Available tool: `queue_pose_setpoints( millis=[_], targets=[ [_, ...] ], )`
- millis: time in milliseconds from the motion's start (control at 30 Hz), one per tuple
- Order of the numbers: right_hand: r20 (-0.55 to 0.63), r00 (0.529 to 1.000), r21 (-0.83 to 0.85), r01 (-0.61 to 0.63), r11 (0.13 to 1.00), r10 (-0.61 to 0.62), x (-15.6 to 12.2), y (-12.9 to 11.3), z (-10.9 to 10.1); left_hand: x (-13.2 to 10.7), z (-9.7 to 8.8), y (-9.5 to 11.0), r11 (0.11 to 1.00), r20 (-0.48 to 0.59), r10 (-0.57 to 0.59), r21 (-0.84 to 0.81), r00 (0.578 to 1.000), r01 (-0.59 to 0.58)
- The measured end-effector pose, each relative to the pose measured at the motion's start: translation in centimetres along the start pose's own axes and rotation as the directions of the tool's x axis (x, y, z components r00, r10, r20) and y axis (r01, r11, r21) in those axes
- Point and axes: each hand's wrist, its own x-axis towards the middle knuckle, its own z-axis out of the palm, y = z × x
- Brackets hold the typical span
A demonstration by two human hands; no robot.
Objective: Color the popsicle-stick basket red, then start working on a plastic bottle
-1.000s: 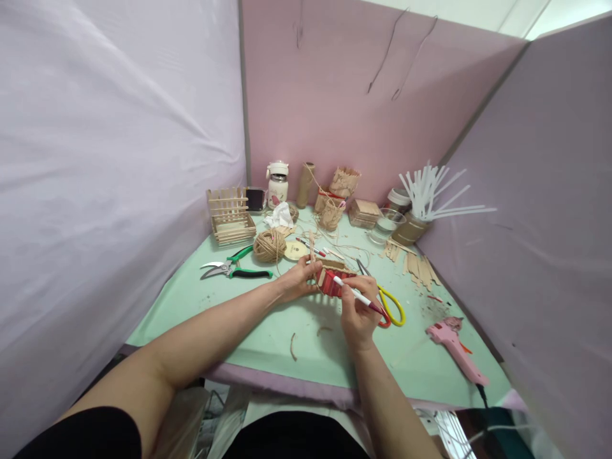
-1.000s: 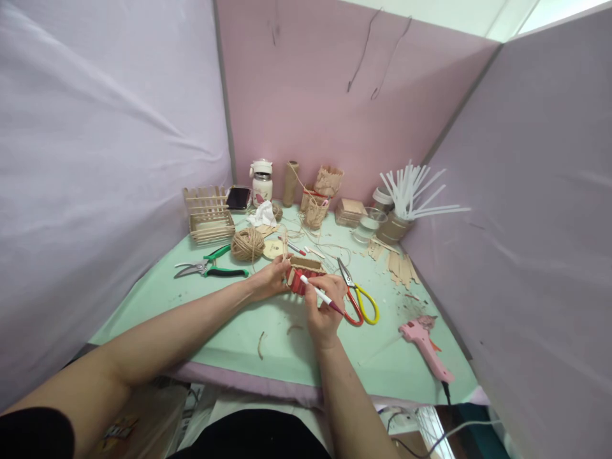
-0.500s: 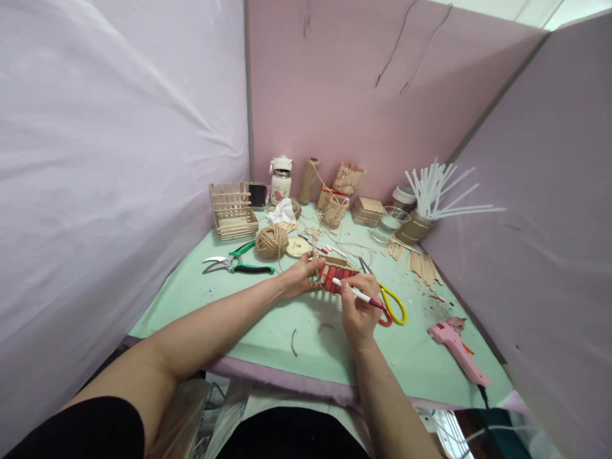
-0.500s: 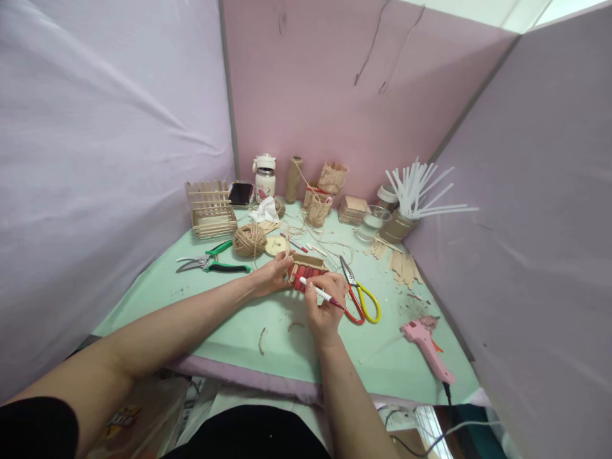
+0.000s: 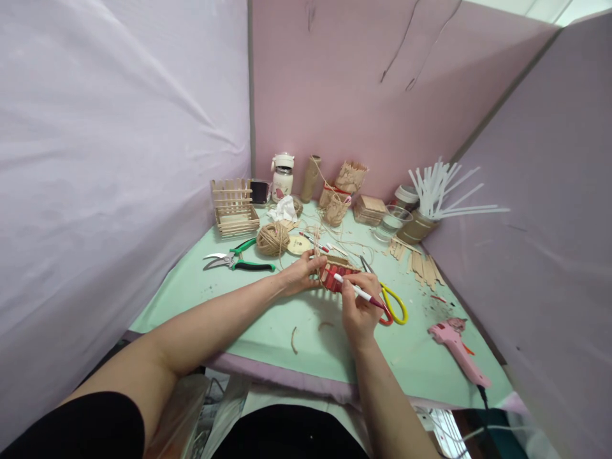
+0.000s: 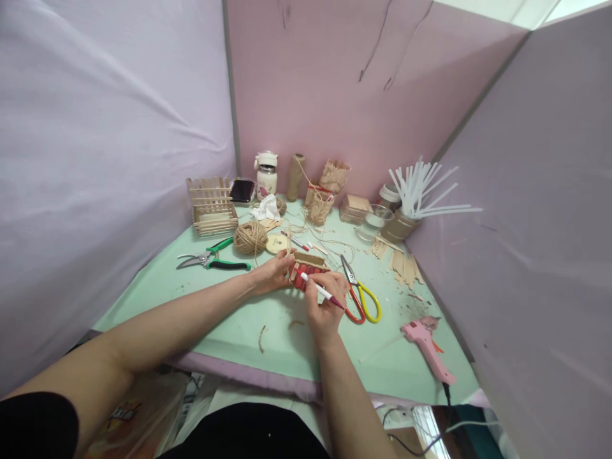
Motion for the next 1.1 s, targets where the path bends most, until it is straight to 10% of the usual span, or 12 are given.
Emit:
queue_pose_setpoints(
  millis=[1100],
  targets=[
    [-0.065, 0.995, -0.007, -0.076, 0.997, 0.075, -0.31, 0.25, 0.18, -0.05, -0.10, -0.13, 1.000, 0.027, 0.007, -0.017, 1.000, -0.006]
  ],
)
